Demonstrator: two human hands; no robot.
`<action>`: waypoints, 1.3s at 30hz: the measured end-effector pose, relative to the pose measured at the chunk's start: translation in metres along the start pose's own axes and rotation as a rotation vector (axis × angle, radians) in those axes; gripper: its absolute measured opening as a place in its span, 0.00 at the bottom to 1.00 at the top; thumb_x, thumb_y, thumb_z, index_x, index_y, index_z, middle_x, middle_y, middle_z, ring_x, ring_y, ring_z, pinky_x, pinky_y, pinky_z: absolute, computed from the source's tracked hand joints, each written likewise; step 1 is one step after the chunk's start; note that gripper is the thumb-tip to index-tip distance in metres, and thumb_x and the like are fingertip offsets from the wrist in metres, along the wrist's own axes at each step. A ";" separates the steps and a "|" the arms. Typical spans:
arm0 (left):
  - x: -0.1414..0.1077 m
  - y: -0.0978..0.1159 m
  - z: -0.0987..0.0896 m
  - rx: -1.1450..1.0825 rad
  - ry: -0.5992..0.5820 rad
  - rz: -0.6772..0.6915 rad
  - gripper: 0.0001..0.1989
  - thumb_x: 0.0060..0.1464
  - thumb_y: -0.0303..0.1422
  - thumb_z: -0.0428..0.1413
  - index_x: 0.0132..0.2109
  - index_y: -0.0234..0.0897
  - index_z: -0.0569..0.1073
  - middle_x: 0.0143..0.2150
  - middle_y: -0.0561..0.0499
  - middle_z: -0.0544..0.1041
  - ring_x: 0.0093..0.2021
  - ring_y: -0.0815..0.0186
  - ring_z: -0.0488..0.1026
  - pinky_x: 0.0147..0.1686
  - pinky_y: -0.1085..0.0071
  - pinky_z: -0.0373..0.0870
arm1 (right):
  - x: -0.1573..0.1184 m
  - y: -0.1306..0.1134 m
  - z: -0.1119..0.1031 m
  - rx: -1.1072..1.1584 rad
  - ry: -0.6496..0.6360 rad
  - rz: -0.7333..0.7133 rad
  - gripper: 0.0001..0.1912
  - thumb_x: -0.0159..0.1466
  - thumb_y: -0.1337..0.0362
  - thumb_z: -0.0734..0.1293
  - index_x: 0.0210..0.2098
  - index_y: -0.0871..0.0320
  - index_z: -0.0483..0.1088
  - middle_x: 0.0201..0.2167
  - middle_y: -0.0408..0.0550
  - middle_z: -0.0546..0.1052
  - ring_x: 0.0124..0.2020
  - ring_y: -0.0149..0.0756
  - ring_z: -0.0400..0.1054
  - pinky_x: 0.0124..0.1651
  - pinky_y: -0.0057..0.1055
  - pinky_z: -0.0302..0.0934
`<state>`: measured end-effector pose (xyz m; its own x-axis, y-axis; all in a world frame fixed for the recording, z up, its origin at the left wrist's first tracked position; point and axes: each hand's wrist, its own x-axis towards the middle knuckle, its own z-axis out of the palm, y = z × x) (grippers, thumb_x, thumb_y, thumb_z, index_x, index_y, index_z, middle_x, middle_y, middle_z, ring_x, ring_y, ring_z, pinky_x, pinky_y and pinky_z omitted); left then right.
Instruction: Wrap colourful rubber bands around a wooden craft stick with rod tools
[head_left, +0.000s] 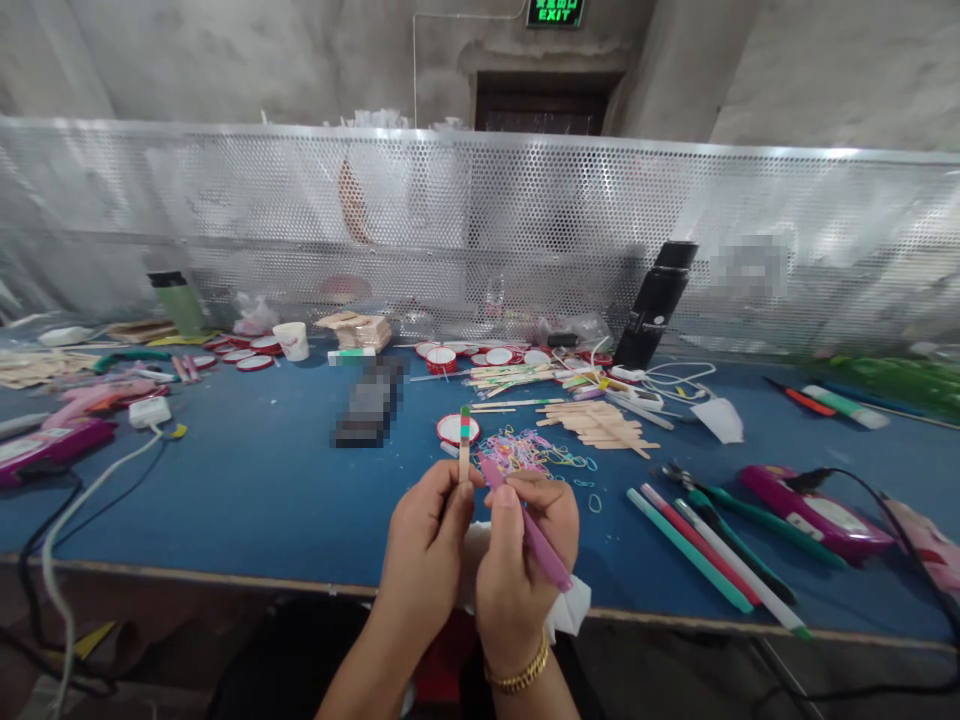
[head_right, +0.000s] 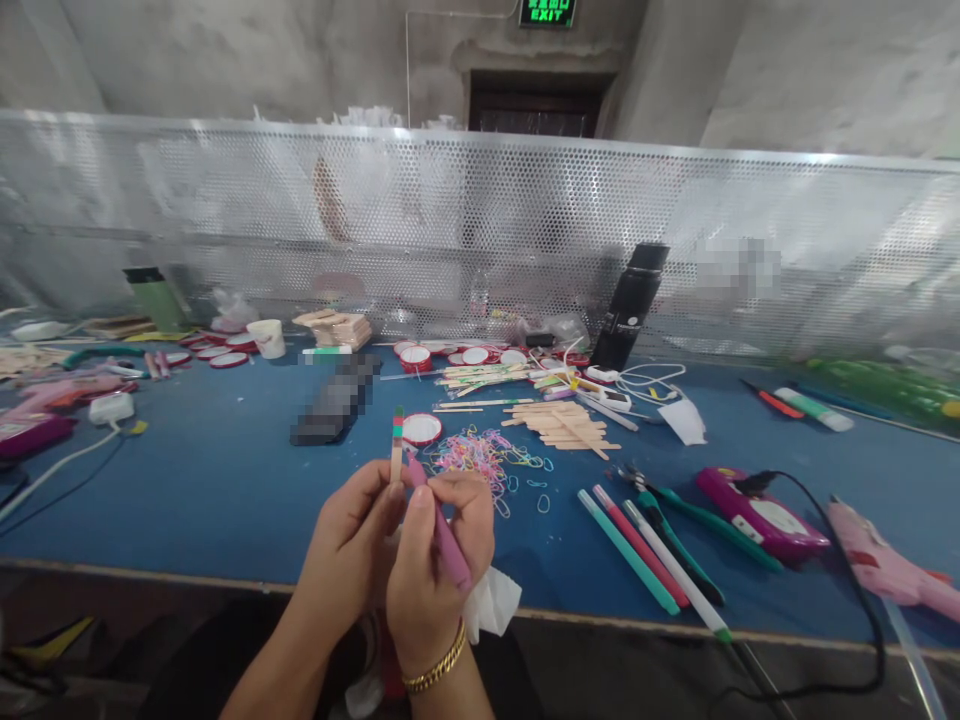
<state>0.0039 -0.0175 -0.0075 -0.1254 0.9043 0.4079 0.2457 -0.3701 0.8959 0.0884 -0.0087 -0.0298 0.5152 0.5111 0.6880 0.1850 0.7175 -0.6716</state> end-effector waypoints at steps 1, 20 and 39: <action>0.000 0.000 0.000 -0.005 -0.002 -0.002 0.13 0.66 0.40 0.54 0.38 0.38 0.77 0.33 0.51 0.76 0.34 0.63 0.71 0.35 0.71 0.65 | 0.000 0.000 0.000 0.000 -0.007 0.000 0.06 0.72 0.63 0.65 0.37 0.54 0.70 0.34 0.41 0.72 0.34 0.32 0.70 0.40 0.32 0.66; -0.003 -0.004 0.001 -0.043 -0.034 -0.010 0.16 0.69 0.44 0.54 0.37 0.37 0.75 0.32 0.52 0.75 0.33 0.65 0.67 0.34 0.72 0.61 | -0.001 0.003 0.002 0.025 -0.025 -0.007 0.05 0.72 0.65 0.66 0.37 0.54 0.70 0.34 0.41 0.73 0.35 0.30 0.70 0.40 0.29 0.67; -0.004 -0.004 0.001 -0.007 -0.055 -0.036 0.17 0.69 0.46 0.53 0.37 0.38 0.74 0.34 0.51 0.77 0.34 0.64 0.68 0.34 0.72 0.63 | 0.000 0.003 0.003 0.041 0.004 0.018 0.05 0.72 0.65 0.66 0.38 0.54 0.71 0.34 0.39 0.73 0.35 0.28 0.70 0.40 0.27 0.67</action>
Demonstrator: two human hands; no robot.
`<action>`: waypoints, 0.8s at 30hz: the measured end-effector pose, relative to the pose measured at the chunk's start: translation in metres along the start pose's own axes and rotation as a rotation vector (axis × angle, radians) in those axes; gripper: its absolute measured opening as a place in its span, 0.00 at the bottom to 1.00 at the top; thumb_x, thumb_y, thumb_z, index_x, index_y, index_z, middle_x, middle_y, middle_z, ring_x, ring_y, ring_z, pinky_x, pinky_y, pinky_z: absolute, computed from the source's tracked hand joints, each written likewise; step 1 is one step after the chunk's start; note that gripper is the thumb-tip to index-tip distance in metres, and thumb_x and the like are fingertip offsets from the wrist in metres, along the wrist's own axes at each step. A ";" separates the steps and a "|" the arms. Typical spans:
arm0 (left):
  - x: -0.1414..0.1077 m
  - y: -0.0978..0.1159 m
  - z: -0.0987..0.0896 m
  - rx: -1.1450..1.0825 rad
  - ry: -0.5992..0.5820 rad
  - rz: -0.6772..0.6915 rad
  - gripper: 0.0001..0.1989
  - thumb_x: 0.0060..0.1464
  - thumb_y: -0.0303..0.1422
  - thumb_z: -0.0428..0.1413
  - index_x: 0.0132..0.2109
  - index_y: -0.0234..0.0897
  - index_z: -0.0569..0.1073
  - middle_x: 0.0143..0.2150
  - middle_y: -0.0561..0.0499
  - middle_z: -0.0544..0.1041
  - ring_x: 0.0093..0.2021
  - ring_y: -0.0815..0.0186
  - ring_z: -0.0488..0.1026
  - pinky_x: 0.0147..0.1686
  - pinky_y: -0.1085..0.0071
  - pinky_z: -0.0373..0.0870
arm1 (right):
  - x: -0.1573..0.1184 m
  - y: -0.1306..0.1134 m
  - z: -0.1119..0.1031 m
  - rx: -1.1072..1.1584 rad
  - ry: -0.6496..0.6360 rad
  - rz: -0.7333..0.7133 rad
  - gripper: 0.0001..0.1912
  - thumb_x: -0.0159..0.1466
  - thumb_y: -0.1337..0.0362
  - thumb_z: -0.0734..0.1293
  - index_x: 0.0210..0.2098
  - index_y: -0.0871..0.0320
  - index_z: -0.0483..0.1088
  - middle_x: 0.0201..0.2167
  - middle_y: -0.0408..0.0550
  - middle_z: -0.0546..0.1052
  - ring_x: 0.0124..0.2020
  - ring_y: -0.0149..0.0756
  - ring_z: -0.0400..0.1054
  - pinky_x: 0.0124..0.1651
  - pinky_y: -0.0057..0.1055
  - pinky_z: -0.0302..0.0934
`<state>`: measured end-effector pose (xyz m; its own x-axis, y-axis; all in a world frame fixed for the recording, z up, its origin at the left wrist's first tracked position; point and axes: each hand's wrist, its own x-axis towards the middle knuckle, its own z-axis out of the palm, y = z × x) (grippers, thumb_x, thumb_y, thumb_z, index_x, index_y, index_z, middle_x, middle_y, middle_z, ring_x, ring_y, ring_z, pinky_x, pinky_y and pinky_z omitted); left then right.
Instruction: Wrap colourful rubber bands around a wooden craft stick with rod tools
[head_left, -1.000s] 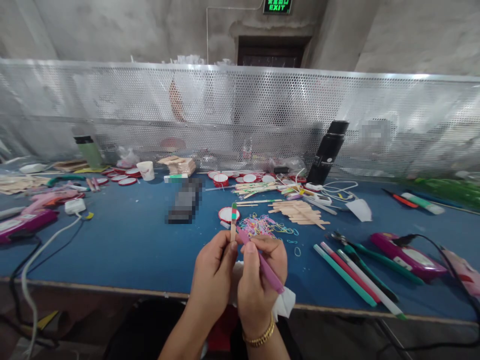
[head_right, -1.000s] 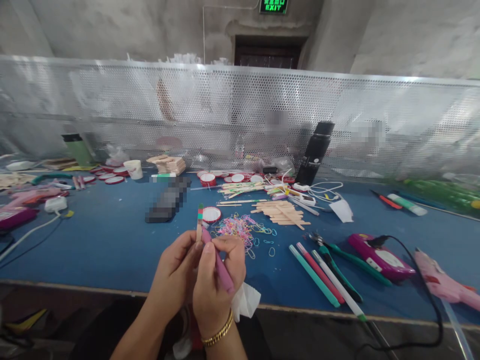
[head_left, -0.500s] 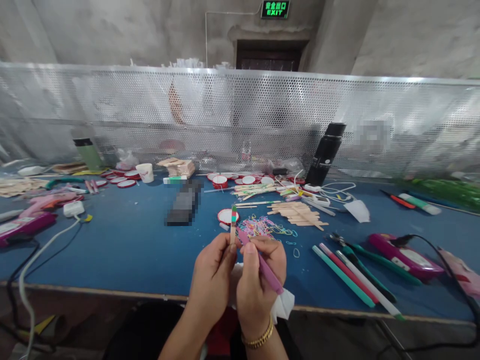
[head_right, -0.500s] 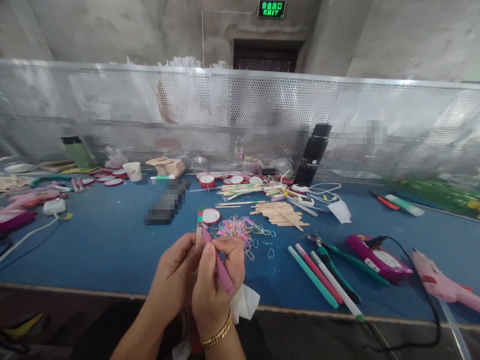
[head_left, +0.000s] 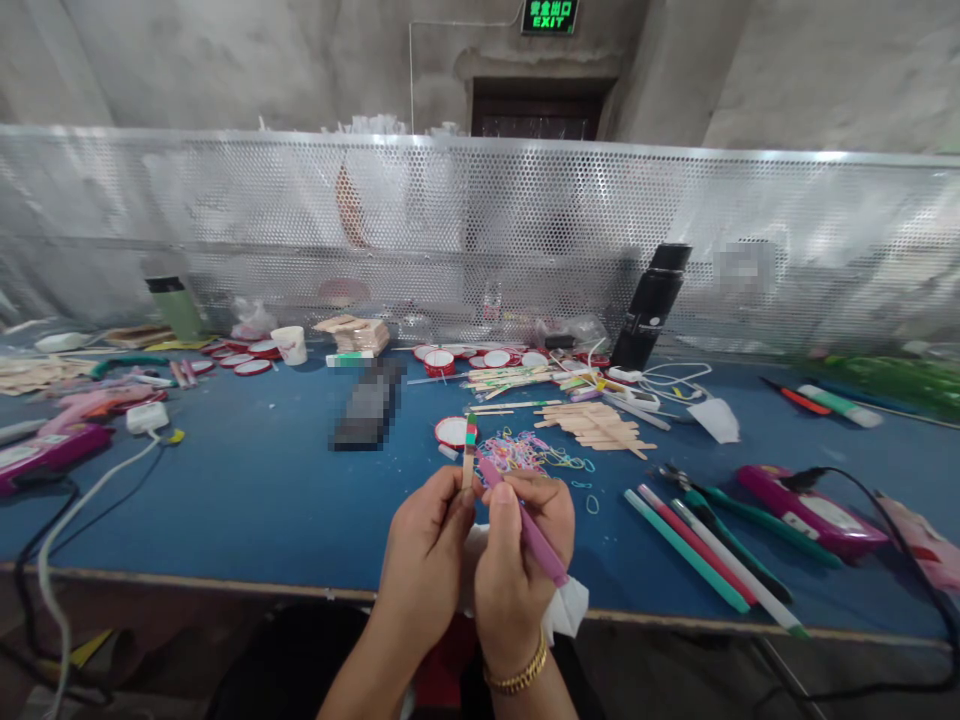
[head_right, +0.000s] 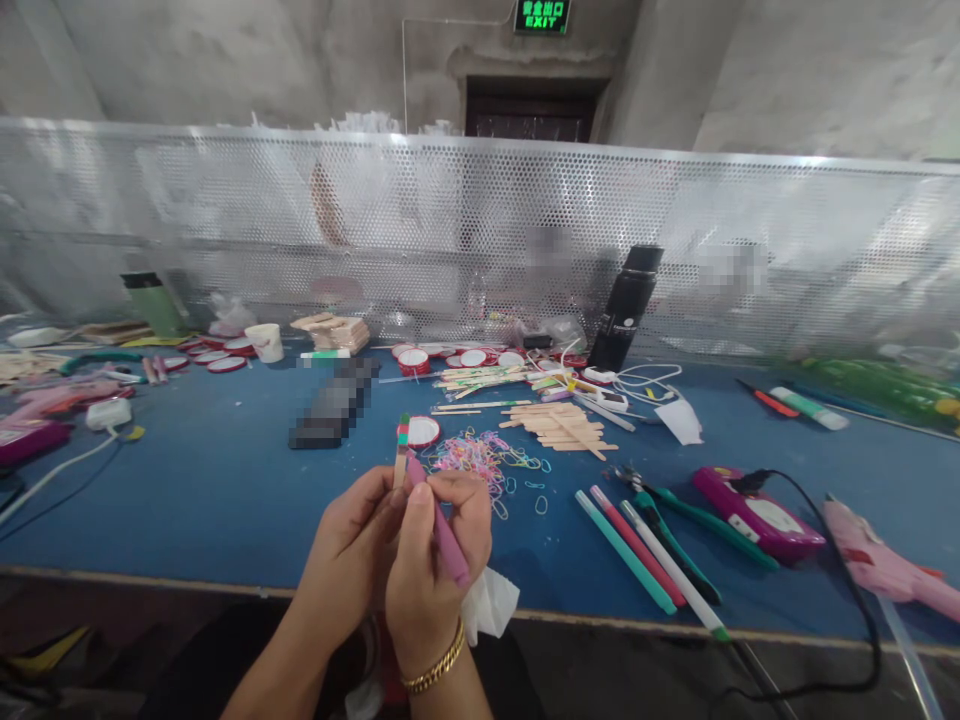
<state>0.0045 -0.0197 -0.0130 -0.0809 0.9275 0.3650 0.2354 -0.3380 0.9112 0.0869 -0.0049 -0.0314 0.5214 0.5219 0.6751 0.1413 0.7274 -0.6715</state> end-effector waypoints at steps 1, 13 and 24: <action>0.000 0.000 0.000 -0.001 0.000 -0.003 0.17 0.69 0.46 0.53 0.37 0.38 0.74 0.34 0.51 0.77 0.34 0.64 0.68 0.34 0.72 0.63 | 0.000 0.000 0.000 0.001 -0.002 0.007 0.05 0.72 0.64 0.65 0.38 0.54 0.71 0.34 0.40 0.73 0.35 0.28 0.70 0.40 0.27 0.67; 0.001 0.003 0.000 0.039 0.004 0.016 0.15 0.68 0.43 0.52 0.37 0.39 0.74 0.34 0.52 0.76 0.34 0.64 0.69 0.35 0.71 0.63 | 0.001 -0.002 -0.002 0.003 -0.012 0.006 0.09 0.73 0.64 0.65 0.34 0.54 0.69 0.31 0.39 0.72 0.32 0.29 0.69 0.38 0.29 0.65; 0.001 0.003 0.001 0.075 0.013 0.044 0.15 0.69 0.42 0.51 0.36 0.39 0.73 0.33 0.51 0.76 0.33 0.64 0.69 0.34 0.70 0.63 | -0.001 -0.002 -0.002 0.003 -0.024 -0.008 0.07 0.73 0.63 0.65 0.37 0.54 0.70 0.33 0.41 0.73 0.34 0.31 0.70 0.39 0.31 0.68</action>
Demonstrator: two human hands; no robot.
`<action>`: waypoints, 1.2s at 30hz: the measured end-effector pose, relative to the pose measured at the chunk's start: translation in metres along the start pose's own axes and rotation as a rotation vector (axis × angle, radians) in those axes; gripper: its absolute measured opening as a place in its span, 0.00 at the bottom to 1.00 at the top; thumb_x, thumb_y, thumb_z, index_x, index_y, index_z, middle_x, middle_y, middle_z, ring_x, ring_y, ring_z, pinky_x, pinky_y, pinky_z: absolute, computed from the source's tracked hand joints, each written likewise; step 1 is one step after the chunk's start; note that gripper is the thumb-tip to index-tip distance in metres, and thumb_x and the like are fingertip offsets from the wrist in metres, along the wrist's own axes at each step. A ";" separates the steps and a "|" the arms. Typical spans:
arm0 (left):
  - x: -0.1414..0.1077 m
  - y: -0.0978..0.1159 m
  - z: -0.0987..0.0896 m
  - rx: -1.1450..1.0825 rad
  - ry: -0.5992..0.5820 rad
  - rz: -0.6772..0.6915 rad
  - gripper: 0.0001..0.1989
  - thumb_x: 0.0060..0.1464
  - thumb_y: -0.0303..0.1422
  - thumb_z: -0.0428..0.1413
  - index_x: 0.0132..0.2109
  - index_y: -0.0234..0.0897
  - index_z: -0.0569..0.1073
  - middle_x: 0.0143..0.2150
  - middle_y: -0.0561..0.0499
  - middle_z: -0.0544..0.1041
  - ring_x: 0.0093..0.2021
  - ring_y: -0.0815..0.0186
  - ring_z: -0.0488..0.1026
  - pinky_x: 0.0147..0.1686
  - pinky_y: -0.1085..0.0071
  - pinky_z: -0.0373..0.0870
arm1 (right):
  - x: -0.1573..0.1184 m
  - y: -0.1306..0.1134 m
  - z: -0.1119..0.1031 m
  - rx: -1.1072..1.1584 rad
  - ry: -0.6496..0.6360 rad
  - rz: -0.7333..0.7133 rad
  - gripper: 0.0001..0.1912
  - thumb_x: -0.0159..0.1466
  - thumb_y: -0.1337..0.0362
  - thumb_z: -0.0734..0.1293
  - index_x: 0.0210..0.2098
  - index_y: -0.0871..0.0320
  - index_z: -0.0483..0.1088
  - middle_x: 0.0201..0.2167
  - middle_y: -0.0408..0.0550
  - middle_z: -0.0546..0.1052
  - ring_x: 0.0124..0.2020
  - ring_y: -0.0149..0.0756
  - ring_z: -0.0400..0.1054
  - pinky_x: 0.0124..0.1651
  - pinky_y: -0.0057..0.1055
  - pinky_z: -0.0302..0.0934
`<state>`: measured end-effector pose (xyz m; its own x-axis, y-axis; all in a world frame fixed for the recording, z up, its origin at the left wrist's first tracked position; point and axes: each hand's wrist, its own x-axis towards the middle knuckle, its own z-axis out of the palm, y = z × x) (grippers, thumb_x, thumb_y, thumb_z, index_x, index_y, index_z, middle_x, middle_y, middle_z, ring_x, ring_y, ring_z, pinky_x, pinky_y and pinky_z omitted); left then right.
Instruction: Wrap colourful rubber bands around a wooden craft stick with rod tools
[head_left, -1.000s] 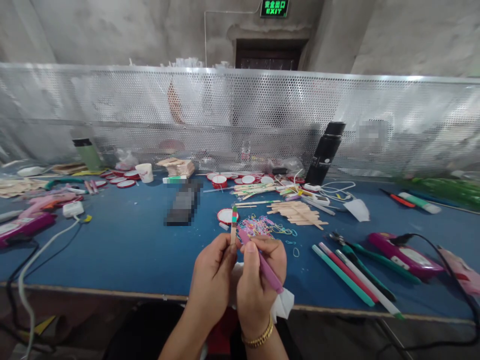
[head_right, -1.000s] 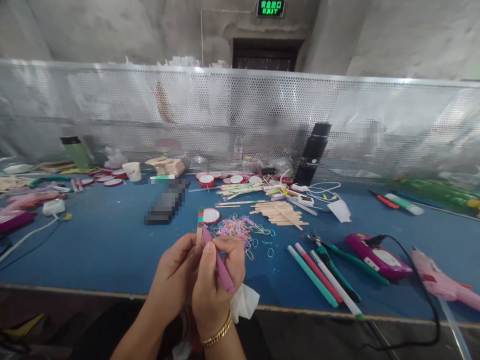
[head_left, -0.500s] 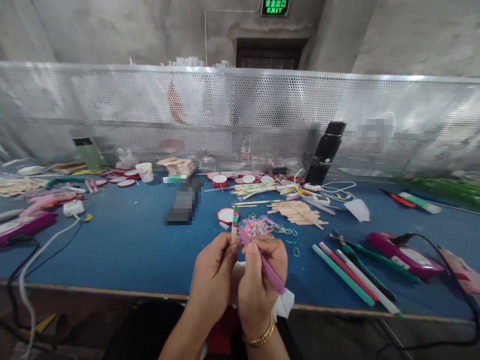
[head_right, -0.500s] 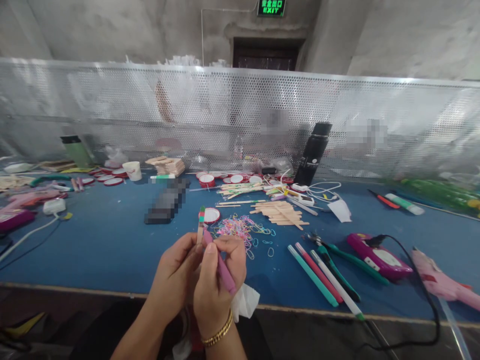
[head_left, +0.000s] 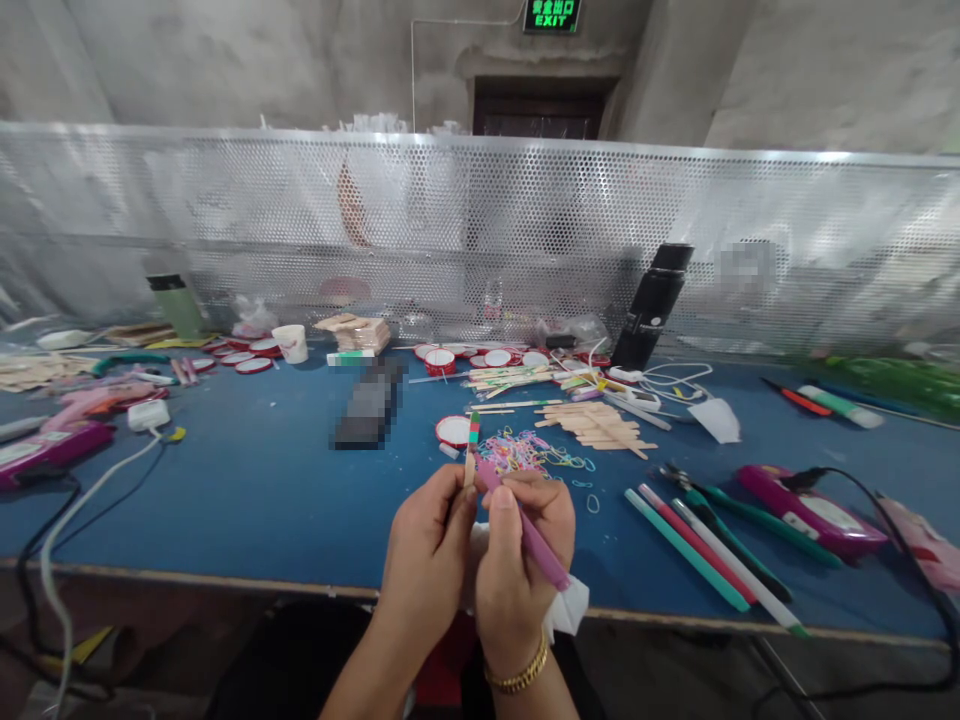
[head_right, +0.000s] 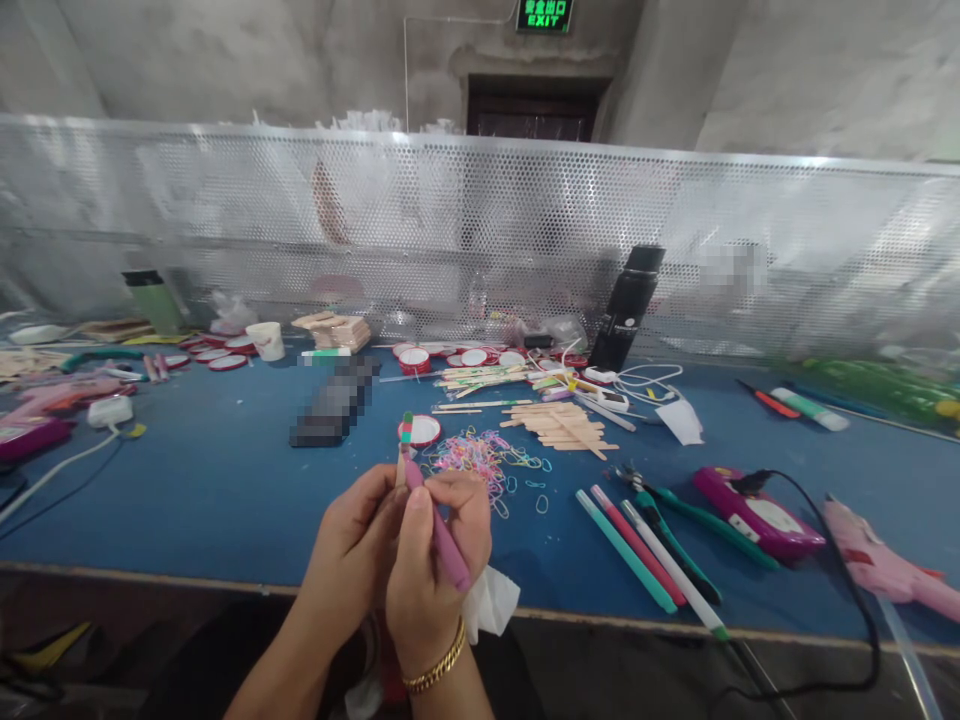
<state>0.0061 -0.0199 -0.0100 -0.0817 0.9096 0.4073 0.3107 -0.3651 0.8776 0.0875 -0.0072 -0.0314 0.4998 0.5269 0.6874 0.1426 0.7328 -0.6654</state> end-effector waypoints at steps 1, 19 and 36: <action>0.000 0.000 0.000 0.000 0.004 0.000 0.15 0.69 0.42 0.52 0.35 0.39 0.72 0.33 0.51 0.76 0.33 0.64 0.69 0.34 0.70 0.63 | 0.000 0.000 0.000 -0.006 -0.003 -0.002 0.06 0.73 0.63 0.65 0.37 0.54 0.70 0.34 0.42 0.73 0.34 0.31 0.70 0.40 0.31 0.68; 0.000 0.000 0.000 0.003 0.021 -0.005 0.16 0.68 0.42 0.52 0.34 0.39 0.72 0.33 0.51 0.76 0.32 0.64 0.68 0.33 0.71 0.61 | 0.000 0.000 0.000 -0.041 0.003 0.000 0.06 0.73 0.63 0.65 0.38 0.54 0.70 0.34 0.42 0.73 0.35 0.31 0.70 0.40 0.32 0.67; -0.001 -0.003 0.001 0.056 0.009 0.010 0.15 0.71 0.40 0.50 0.36 0.40 0.71 0.34 0.51 0.77 0.33 0.64 0.70 0.34 0.70 0.62 | 0.001 -0.002 0.001 -0.048 -0.020 -0.027 0.05 0.72 0.63 0.66 0.38 0.54 0.70 0.34 0.42 0.74 0.35 0.32 0.71 0.40 0.32 0.68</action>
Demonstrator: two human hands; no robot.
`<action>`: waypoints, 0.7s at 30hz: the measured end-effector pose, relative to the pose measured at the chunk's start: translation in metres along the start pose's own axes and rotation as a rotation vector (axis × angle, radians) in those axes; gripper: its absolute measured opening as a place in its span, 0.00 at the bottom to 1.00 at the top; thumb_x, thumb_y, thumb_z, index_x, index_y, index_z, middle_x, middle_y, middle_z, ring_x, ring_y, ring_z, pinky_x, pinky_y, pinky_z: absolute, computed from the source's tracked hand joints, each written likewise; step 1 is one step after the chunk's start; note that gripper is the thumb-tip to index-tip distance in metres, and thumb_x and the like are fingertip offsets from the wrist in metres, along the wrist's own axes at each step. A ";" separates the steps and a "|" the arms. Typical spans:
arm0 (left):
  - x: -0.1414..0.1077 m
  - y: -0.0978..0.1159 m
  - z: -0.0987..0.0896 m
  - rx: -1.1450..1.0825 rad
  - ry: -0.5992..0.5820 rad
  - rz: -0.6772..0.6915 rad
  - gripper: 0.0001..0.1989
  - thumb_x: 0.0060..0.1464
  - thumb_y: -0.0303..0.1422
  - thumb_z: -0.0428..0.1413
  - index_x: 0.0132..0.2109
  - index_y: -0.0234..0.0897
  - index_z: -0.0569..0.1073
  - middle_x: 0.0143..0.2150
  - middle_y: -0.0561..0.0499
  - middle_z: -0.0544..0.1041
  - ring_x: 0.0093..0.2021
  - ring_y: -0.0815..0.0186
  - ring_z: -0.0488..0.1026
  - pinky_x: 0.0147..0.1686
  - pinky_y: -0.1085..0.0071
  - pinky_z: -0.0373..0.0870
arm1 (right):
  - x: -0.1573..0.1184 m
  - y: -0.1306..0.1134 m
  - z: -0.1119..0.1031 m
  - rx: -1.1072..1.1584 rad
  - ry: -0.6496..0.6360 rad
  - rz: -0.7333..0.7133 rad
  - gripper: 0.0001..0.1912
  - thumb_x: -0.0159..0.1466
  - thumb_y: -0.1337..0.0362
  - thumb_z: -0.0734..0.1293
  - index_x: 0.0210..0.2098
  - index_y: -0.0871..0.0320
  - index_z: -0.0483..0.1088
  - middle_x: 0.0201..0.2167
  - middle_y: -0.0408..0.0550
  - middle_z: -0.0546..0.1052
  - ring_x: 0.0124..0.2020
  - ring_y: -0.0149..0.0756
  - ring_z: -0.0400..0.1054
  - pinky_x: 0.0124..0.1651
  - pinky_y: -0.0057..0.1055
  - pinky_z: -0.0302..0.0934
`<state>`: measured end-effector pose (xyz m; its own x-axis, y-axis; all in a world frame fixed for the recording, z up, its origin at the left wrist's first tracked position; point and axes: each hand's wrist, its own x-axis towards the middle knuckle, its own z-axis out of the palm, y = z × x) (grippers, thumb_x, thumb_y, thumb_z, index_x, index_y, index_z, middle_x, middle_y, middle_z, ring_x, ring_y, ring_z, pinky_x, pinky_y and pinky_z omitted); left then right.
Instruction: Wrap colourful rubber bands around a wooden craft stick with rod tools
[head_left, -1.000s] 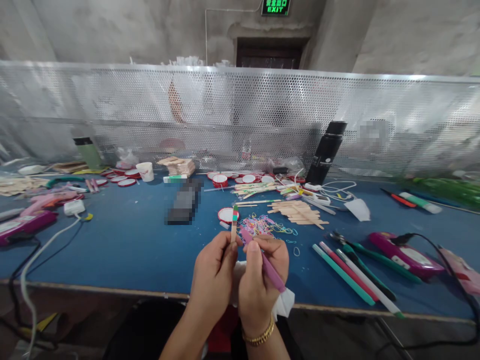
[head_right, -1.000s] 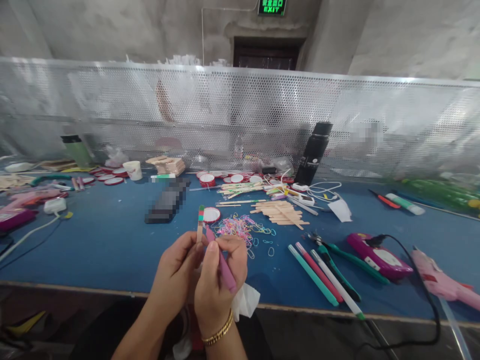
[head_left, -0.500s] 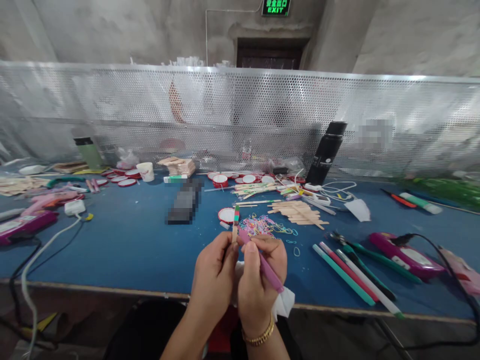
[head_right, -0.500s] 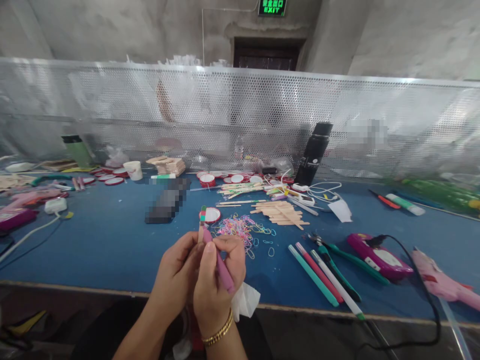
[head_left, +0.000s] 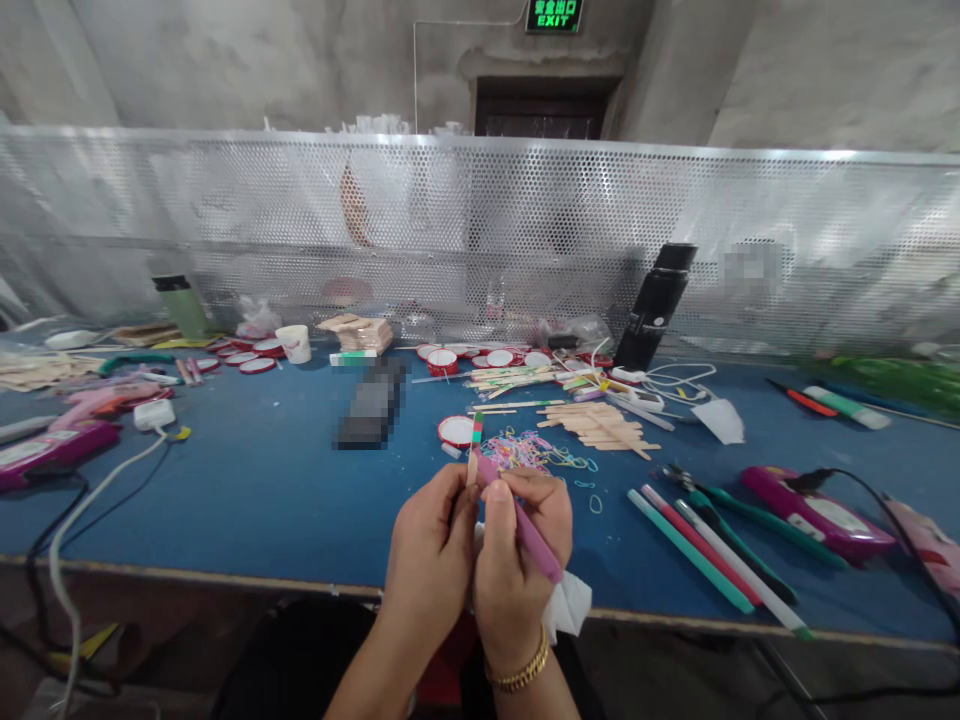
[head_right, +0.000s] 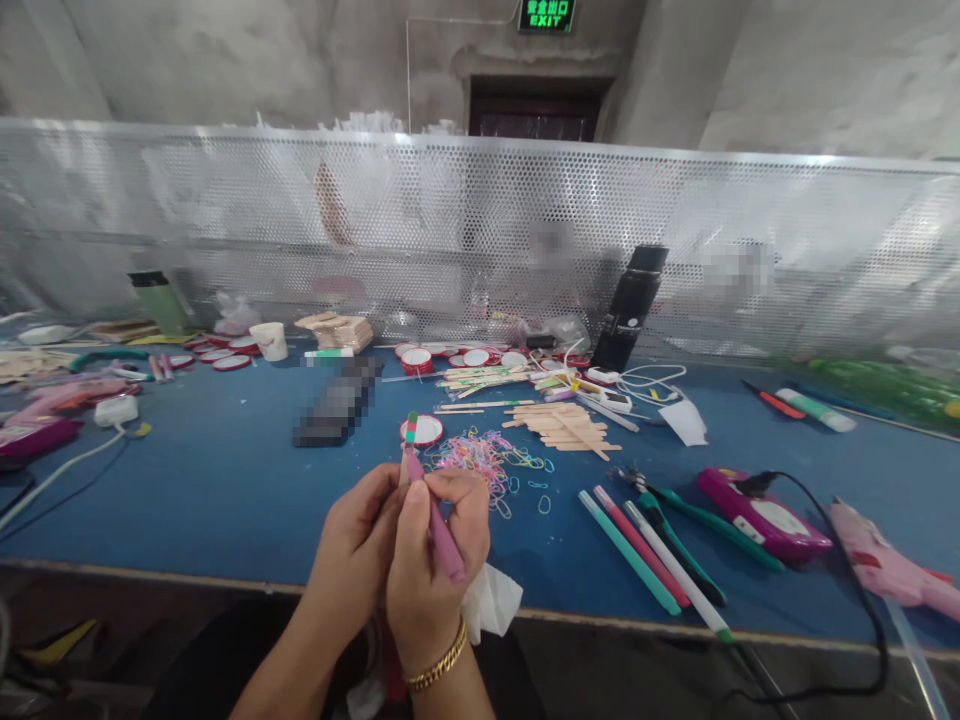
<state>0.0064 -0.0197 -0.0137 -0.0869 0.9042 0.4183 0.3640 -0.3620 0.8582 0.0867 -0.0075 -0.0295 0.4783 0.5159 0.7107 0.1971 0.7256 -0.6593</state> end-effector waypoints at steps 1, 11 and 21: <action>0.000 0.000 0.000 0.007 0.002 0.002 0.15 0.71 0.40 0.50 0.36 0.40 0.71 0.34 0.51 0.77 0.33 0.64 0.69 0.34 0.71 0.62 | 0.000 0.000 0.000 -0.004 0.000 0.001 0.05 0.72 0.63 0.66 0.38 0.54 0.71 0.34 0.42 0.74 0.36 0.32 0.72 0.40 0.32 0.68; 0.001 0.002 0.001 0.002 0.019 0.019 0.14 0.70 0.39 0.51 0.35 0.40 0.72 0.32 0.52 0.77 0.32 0.64 0.71 0.33 0.72 0.64 | -0.001 0.001 -0.001 -0.003 0.002 0.008 0.05 0.72 0.63 0.66 0.38 0.54 0.70 0.35 0.42 0.74 0.36 0.33 0.71 0.41 0.33 0.67; 0.000 0.000 0.000 0.000 0.005 0.014 0.14 0.70 0.40 0.50 0.35 0.40 0.71 0.33 0.51 0.77 0.33 0.64 0.70 0.34 0.70 0.63 | -0.001 0.002 -0.001 0.009 -0.006 0.010 0.05 0.72 0.63 0.66 0.38 0.54 0.70 0.35 0.42 0.74 0.36 0.33 0.71 0.42 0.33 0.66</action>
<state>0.0066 -0.0197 -0.0134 -0.0865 0.8978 0.4318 0.3647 -0.3748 0.8523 0.0872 -0.0073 -0.0320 0.4750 0.5262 0.7053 0.1840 0.7243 -0.6644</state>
